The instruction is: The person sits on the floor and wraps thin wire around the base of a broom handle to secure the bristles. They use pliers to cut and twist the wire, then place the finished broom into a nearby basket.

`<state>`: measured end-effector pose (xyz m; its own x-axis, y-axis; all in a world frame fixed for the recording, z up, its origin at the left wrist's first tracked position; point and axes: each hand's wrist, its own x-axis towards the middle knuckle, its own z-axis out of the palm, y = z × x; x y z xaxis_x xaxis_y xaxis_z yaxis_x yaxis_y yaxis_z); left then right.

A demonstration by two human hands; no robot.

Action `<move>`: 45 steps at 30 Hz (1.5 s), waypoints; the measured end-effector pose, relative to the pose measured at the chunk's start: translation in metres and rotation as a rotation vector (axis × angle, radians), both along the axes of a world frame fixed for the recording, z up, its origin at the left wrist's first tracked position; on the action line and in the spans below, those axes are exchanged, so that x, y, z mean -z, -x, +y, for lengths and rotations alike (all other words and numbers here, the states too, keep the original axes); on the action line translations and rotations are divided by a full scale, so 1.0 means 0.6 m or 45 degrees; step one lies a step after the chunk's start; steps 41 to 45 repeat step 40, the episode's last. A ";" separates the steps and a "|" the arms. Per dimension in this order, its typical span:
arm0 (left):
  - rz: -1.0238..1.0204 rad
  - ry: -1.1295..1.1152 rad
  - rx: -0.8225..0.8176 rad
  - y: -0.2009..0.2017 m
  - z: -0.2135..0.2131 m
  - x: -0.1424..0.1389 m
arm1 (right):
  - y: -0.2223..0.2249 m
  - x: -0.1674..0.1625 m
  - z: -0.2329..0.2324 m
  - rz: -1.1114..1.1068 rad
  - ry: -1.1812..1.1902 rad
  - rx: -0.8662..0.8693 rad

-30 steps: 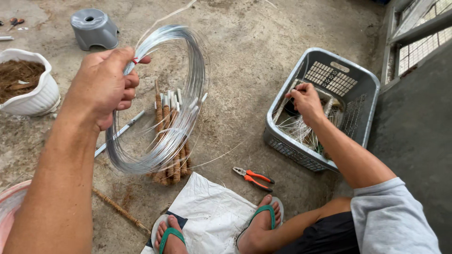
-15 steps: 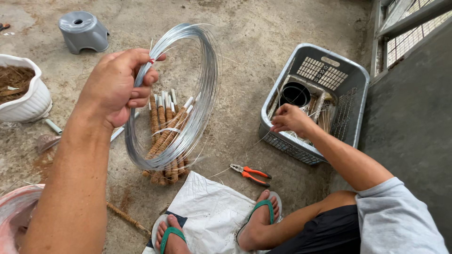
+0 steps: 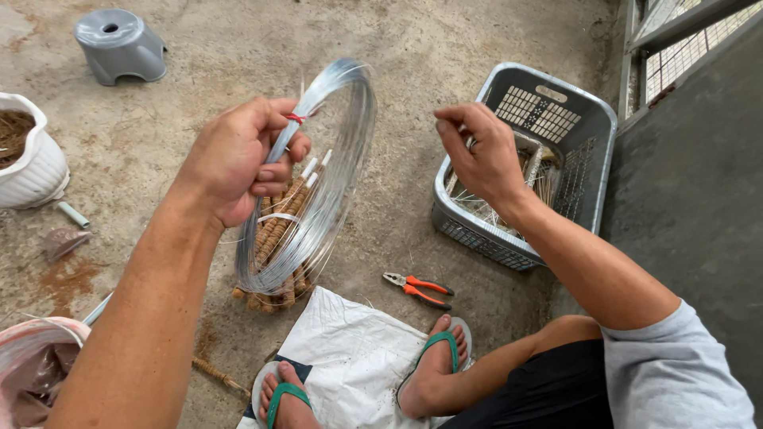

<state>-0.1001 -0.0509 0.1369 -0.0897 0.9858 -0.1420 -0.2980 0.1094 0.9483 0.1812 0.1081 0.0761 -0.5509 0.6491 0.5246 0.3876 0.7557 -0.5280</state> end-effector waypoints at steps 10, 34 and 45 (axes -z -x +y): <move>0.230 0.158 0.282 -0.068 -0.001 -0.018 | 0.057 -0.120 -0.051 -0.099 -0.374 -0.651; 0.345 0.158 0.415 -0.073 -0.002 0.000 | 0.037 -0.116 -0.015 -0.387 0.168 -0.640; 0.340 0.201 0.396 -0.091 -0.083 0.018 | 0.041 -0.124 -0.035 -0.379 -0.143 -0.606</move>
